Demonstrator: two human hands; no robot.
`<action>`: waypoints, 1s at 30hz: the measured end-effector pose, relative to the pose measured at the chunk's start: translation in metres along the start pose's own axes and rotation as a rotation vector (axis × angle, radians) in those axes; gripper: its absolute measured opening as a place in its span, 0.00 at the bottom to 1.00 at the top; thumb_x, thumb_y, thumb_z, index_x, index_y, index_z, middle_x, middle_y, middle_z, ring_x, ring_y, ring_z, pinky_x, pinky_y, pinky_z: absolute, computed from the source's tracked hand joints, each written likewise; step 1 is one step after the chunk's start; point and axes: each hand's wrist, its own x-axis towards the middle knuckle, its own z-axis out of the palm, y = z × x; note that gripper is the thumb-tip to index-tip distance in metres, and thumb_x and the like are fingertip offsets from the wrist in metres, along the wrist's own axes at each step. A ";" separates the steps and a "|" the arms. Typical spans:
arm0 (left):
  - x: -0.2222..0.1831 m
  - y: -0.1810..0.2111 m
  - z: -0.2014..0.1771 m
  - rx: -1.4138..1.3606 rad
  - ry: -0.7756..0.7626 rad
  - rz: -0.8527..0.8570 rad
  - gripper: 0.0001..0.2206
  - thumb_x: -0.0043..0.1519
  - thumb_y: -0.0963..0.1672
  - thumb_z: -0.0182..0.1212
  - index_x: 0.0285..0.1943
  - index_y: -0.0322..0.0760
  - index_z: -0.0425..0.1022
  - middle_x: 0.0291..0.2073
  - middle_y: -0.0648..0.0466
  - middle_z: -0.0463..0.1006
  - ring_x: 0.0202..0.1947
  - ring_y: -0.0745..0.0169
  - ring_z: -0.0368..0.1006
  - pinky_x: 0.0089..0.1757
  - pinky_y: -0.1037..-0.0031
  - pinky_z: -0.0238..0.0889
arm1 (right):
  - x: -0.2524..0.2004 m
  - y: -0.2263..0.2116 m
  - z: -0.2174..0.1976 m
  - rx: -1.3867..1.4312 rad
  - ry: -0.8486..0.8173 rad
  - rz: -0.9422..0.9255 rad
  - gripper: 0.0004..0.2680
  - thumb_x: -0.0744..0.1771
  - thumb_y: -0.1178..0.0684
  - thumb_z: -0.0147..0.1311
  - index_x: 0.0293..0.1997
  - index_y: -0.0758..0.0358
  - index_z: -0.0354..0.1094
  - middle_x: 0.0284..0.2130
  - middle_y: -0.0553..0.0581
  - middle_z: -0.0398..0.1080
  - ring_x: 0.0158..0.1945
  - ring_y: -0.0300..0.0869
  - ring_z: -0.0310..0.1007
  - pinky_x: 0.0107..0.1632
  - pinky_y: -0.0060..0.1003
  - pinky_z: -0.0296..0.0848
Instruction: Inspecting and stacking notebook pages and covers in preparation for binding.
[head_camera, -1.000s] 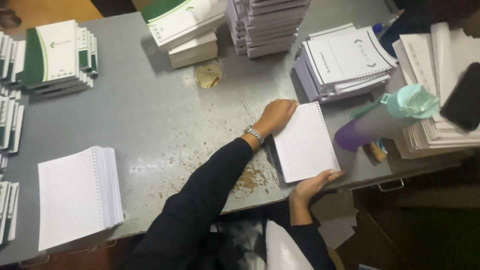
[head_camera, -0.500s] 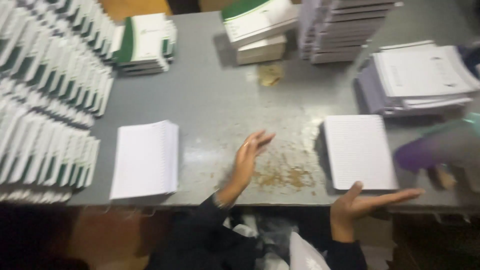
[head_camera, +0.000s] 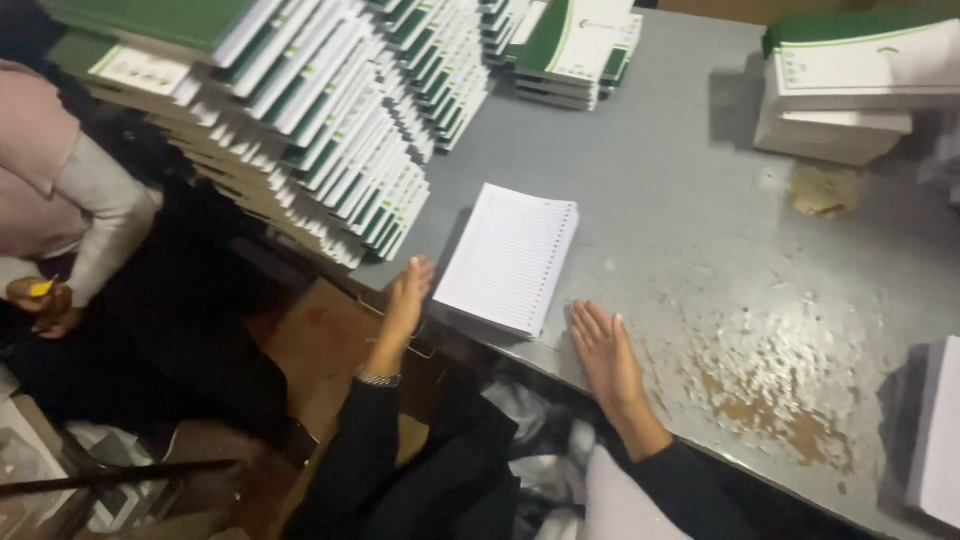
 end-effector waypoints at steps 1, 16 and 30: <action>-0.004 0.002 0.002 -0.072 -0.058 -0.065 0.32 0.72 0.57 0.36 0.72 0.27 0.60 0.66 0.30 0.64 0.69 0.29 0.55 0.63 0.42 0.51 | 0.006 0.009 0.009 0.042 0.006 -0.016 0.27 0.73 0.39 0.26 0.76 0.73 0.37 0.75 0.73 0.39 0.78 0.59 0.35 0.76 0.50 0.39; -0.050 0.025 0.021 -0.094 -0.070 -0.254 0.38 0.70 0.62 0.28 0.74 0.29 0.59 0.71 0.32 0.58 0.74 0.38 0.48 0.69 0.52 0.38 | 0.019 0.055 0.017 0.085 -0.036 -0.140 0.35 0.69 0.26 0.16 0.77 0.69 0.27 0.77 0.67 0.28 0.79 0.56 0.28 0.77 0.49 0.34; -0.165 0.002 0.013 -0.260 -0.015 -0.391 0.28 0.66 0.54 0.39 0.70 0.35 0.67 0.65 0.43 0.73 0.65 0.52 0.71 0.61 0.65 0.66 | -0.085 0.060 -0.030 0.199 -0.107 -0.015 0.35 0.68 0.28 0.33 0.77 0.66 0.31 0.76 0.66 0.36 0.78 0.52 0.37 0.73 0.48 0.40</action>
